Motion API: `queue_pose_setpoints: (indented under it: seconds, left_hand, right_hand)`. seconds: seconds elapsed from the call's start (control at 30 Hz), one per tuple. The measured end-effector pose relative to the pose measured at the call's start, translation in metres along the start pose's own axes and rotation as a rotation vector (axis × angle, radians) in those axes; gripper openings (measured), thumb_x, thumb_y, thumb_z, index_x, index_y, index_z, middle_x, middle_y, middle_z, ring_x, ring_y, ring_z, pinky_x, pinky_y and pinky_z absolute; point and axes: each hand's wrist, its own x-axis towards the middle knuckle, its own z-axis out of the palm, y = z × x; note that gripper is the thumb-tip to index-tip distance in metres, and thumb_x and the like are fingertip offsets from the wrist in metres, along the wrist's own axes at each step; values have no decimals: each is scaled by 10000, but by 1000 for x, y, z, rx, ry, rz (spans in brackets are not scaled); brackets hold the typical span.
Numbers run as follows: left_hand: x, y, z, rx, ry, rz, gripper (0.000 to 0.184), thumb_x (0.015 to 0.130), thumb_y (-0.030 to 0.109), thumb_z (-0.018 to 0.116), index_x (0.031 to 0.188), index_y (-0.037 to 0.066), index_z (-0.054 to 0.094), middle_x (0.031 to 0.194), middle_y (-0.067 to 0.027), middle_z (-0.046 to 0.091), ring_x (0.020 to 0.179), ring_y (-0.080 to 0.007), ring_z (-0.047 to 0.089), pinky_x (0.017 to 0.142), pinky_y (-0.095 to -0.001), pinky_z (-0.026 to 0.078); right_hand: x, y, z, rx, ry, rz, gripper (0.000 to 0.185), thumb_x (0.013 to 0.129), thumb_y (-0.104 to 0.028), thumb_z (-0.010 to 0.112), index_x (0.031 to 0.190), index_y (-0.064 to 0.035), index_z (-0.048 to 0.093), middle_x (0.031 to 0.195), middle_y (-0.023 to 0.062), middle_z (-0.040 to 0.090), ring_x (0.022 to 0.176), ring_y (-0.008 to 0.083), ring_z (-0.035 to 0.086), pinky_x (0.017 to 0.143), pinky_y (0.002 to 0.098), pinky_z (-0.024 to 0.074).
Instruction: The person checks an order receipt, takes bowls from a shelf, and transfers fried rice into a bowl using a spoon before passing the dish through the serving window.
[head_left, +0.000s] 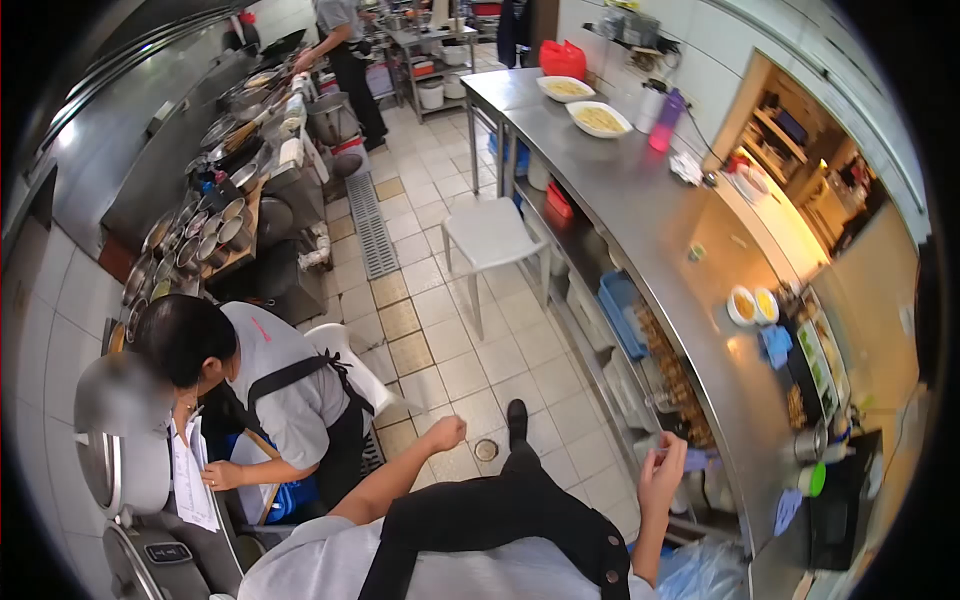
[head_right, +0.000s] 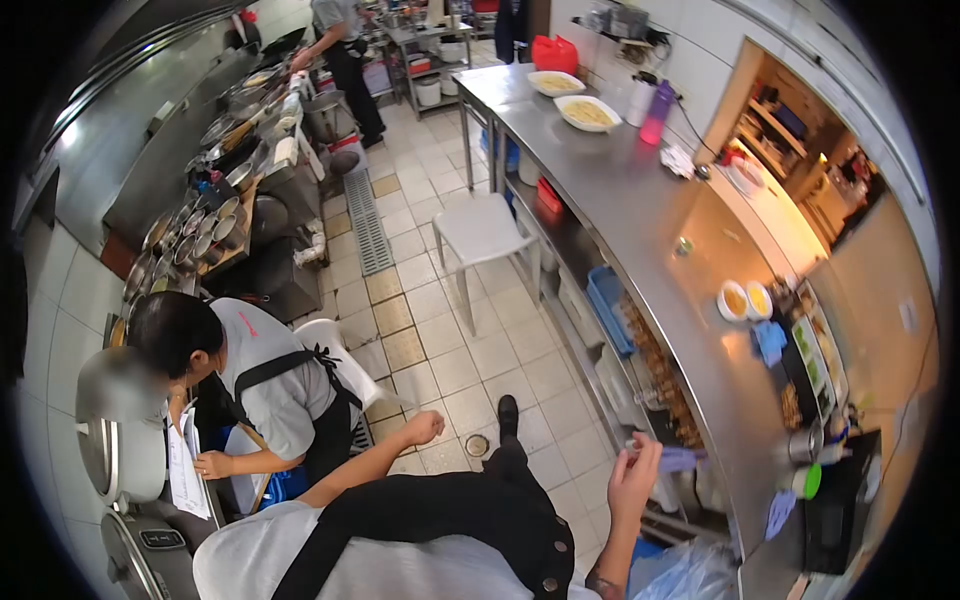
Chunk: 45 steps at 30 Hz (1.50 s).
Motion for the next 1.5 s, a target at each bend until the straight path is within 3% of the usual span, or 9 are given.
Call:
queue_pose_setpoints:
  seconds: [0.23, 0.4, 0.5, 0.77, 1.07, 1.27, 1.4, 1.47, 1.5]
  left_hand:
    - [-47, -140, -23, 345, 31, -485, 191, 718, 161, 548, 690, 4, 653, 754, -186, 647, 740, -339, 635, 710, -426, 502]
    - [-55, -76, -108, -392, 427, -1063, 201, 705, 218, 598, 703, 31, 671, 791, -166, 656, 754, -326, 636, 696, -418, 509]
    - [-51, -126, -88, -22, 375, -522, 237, 738, 258, 585, 705, 41, 675, 772, -166, 655, 744, -333, 633, 694, -412, 507]
    - [30, -221, -184, -298, 313, -965, 332, 800, 321, 515, 699, 45, 671, 744, -163, 650, 745, -340, 629, 709, -422, 493]
    - [183, -399, -454, 2, 142, -786, 472, 866, 409, 429, 695, 34, 658, 706, -160, 643, 739, -349, 626, 720, -438, 476]
    - [412, -387, -694, 52, 392, -463, 287, 804, 239, 500, 758, -25, 603, 712, -204, 611, 689, -348, 618, 647, -424, 470]
    - [561, -369, -766, -215, 429, -302, 225, 802, 183, 517, 879, -1, 620, 819, -170, 643, 777, -298, 628, 692, -395, 482]
    - [624, -397, -778, -346, 319, -308, 231, 812, 172, 514, 930, 11, 629, 835, -152, 654, 823, -292, 629, 740, -382, 484]
    - [645, -398, -789, -237, 222, -307, 246, 817, 177, 514, 966, 16, 628, 853, -153, 656, 837, -300, 627, 755, -382, 482]
  right_hand:
    - [201, -22, 105, 88, -113, -223, 298, 761, 75, 530, 1048, -2, 509, 1018, 142, 478, 762, 246, 544, 668, 303, 472]
    - [343, -9, 212, -167, -235, -304, 424, 743, -49, 630, 1138, -30, 475, 1111, 190, 465, 1080, 344, 472, 920, 421, 399]
    - [426, 29, 296, -431, -246, -175, 566, 739, -146, 671, 1226, -15, 413, 1236, 235, 417, 1184, 378, 398, 982, 455, 363]
    - [548, -31, 442, -961, -242, 349, 646, 831, -244, 567, 1364, -3, 291, 1381, 261, 309, 1286, 401, 295, 891, 584, 395]
    - [604, -13, 543, -1380, 89, 786, 536, 891, -214, 457, 1341, 39, 314, 1348, 293, 326, 1232, 412, 359, 849, 607, 411]
    - [611, 4, 564, -1454, 125, 958, 589, 884, -241, 475, 1344, 64, 270, 1319, 327, 335, 1229, 478, 337, 658, 518, 539]
    - [617, 27, 580, -1389, 312, 1180, 660, 863, -263, 513, 1344, 84, 221, 1318, 364, 298, 1183, 540, 361, 658, 622, 499]
    - [632, 0, 584, -1445, 284, 1414, 699, 801, -362, 610, 1309, 51, 366, 1313, 293, 388, 1189, 439, 428, 758, 582, 497]
    - [659, -32, 582, -1329, -225, 1415, 670, 769, -384, 641, 1262, 21, 437, 1278, 255, 442, 1157, 399, 469, 787, 541, 499]
